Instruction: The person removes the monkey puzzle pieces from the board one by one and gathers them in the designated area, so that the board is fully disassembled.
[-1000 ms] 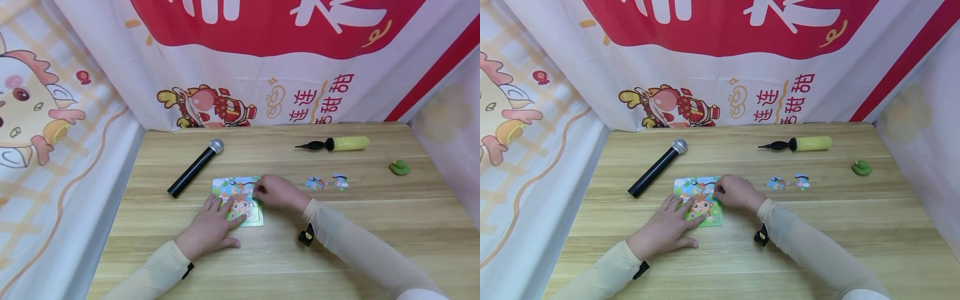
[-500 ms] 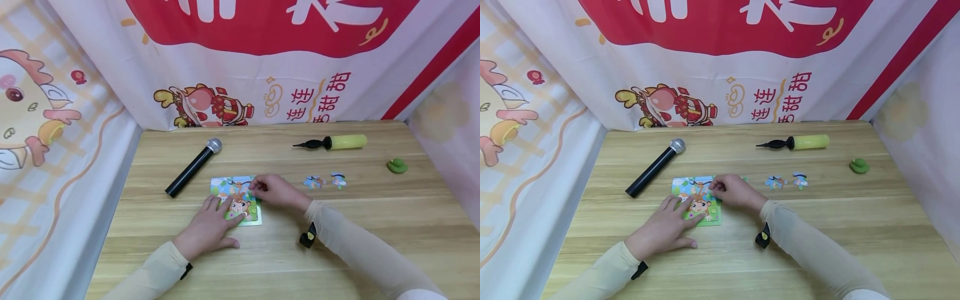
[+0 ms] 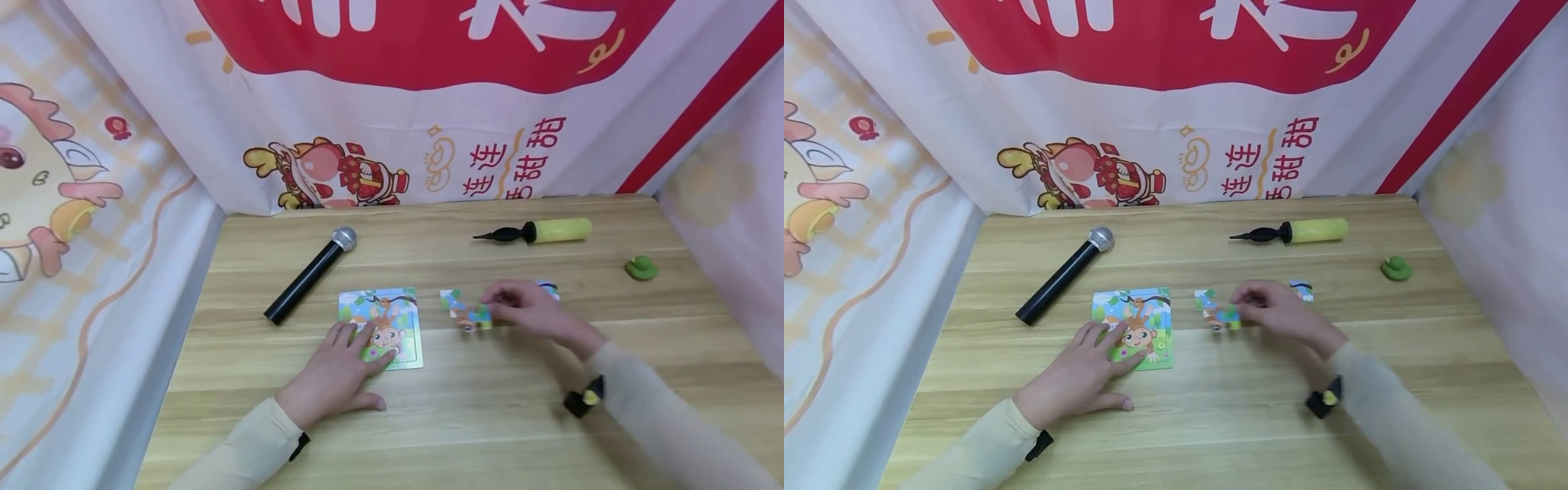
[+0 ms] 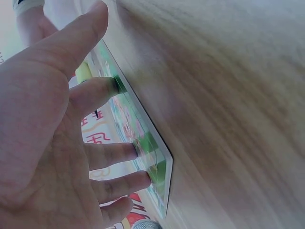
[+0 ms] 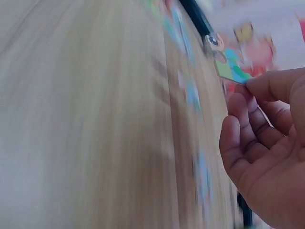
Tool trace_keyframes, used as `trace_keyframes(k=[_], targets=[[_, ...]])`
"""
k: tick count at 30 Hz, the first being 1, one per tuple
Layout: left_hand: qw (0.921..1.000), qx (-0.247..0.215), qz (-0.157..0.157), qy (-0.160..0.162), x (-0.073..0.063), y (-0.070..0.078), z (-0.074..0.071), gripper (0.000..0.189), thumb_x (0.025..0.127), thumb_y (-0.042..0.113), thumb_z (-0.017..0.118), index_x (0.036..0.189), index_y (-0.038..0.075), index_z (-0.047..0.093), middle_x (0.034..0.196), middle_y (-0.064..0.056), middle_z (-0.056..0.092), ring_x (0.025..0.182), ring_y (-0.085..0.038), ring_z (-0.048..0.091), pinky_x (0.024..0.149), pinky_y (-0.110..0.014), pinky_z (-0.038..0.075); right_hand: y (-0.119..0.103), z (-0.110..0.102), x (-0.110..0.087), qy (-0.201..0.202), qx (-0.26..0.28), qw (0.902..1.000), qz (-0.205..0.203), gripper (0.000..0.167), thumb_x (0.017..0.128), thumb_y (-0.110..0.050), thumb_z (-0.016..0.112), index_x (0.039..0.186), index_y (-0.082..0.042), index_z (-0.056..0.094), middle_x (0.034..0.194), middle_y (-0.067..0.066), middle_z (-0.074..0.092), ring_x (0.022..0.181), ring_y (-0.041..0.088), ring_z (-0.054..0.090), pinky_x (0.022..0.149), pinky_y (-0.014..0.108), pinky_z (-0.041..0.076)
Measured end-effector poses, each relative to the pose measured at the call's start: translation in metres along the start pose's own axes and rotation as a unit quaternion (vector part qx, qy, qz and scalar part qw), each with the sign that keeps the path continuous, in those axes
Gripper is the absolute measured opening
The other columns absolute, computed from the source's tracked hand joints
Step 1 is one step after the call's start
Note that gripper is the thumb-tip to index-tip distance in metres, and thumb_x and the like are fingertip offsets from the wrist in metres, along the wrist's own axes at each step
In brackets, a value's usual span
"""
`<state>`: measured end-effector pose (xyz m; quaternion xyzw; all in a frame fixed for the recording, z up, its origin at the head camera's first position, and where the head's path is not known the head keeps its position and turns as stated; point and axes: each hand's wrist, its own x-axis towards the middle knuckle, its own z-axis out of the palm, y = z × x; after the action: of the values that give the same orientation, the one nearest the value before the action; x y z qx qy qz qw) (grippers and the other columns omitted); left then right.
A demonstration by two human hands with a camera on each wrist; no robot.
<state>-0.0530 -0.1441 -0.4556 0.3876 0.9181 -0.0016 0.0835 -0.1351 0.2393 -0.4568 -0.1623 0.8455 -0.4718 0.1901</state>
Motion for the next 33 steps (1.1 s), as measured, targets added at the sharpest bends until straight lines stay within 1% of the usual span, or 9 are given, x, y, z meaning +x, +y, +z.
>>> trace_keyframes(k=[3,5,8,10,12,16,23,28,33], targets=[[1.0000,0.001,-0.001,-0.003,0.002,0.002,0.001,0.081,0.083,0.077,0.060,0.148,0.028,0.055,0.155,-0.029,0.035,0.130,-0.054,0.040,0.112,-0.064,0.025,0.026,-0.036,-0.036,0.019,-0.018,0.9986,0.046,0.017,0.101,-0.024,0.067,0.111,-0.011,0.070,0.105,0.008,0.066,0.095,0.027,0.058,0.077,0.034,0.052],[0.9999,0.001,-0.007,-0.008,0.000,0.001,0.002,0.082,0.083,0.077,0.060,0.149,0.028,0.055,0.155,-0.029,0.034,0.131,-0.054,0.039,0.112,-0.063,0.024,0.040,-0.053,-0.056,0.022,-0.038,0.9956,0.083,0.020,0.102,-0.028,0.065,0.113,-0.011,0.069,0.105,0.008,0.064,0.095,0.026,0.056,0.075,0.033,0.050],[0.9999,-0.001,-0.014,-0.009,-0.002,0.000,0.004,0.084,0.082,0.079,0.059,0.149,0.029,0.054,0.155,-0.029,0.034,0.131,-0.054,0.039,0.113,-0.063,0.023,0.058,-0.069,-0.078,0.026,-0.058,0.9917,0.112,0.024,0.102,-0.028,0.064,0.115,-0.008,0.068,0.106,0.009,0.064,0.094,0.024,0.056,0.075,0.031,0.050],[0.9999,-0.004,-0.015,-0.004,-0.004,0.000,0.005,0.084,0.081,0.079,0.060,0.148,0.029,0.055,0.155,-0.029,0.033,0.131,-0.054,0.039,0.113,-0.063,0.024,0.068,-0.074,-0.087,0.029,-0.059,0.9905,0.121,0.025,0.102,-0.027,0.065,0.116,-0.006,0.068,0.107,0.009,0.065,0.095,0.022,0.057,0.075,0.030,0.051],[0.9999,-0.006,-0.014,0.002,-0.004,0.000,0.006,0.084,0.081,0.079,0.060,0.148,0.029,0.055,0.156,-0.029,0.033,0.131,-0.054,0.039,0.112,-0.063,0.024,0.076,-0.077,-0.091,0.031,-0.050,0.9902,0.126,0.026,0.101,-0.024,0.065,0.118,-0.004,0.067,0.108,0.011,0.065,0.095,0.021,0.058,0.075,0.030,0.052],[0.9999,-0.010,-0.009,0.008,0.000,0.000,0.006,0.085,0.081,0.079,0.060,0.149,0.028,0.054,0.156,-0.029,0.032,0.132,-0.055,0.038,0.113,-0.064,0.024,0.083,-0.077,-0.093,0.029,-0.043,0.9889,0.139,0.027,0.101,-0.024,0.065,0.119,-0.004,0.067,0.108,0.010,0.064,0.093,0.021,0.058,0.073,0.031,0.053],[0.9999,-0.009,-0.005,0.006,0.003,0.002,0.004,0.085,0.080,0.079,0.061,0.148,0.027,0.055,0.155,-0.030,0.034,0.131,-0.054,0.039,0.112,-0.063,0.024,0.079,-0.075,-0.093,0.014,-0.080,0.9863,0.144,0.020,0.102,-0.024,0.063,0.115,-0.010,0.069,0.104,0.008,0.064,0.091,0.025,0.056,0.069,0.032,0.052],[1.0000,-0.002,-0.004,0.007,0.004,0.002,0.004,0.085,0.080,0.079,0.061,0.148,0.028,0.055,0.153,-0.030,0.037,0.130,-0.054,0.039,0.112,-0.063,0.026,0.079,-0.075,-0.091,0.011,-0.093,0.9870,0.131,0.020,0.103,-0.024,0.062,0.116,-0.010,0.069,0.105,0.006,0.064,0.091,0.023,0.055,0.069,0.031,0.051],[1.0000,0.004,0.001,0.007,0.004,0.001,0.003,0.086,0.081,0.079,0.060,0.149,0.029,0.054,0.151,-0.029,0.039,0.128,-0.053,0.041,0.111,-0.062,0.026,0.079,-0.075,-0.091,0.018,-0.109,0.9873,0.114,0.021,0.103,-0.025,0.062,0.117,-0.010,0.069,0.111,0.004,0.066,0.095,0.021,0.056,0.074,0.029,0.049]])
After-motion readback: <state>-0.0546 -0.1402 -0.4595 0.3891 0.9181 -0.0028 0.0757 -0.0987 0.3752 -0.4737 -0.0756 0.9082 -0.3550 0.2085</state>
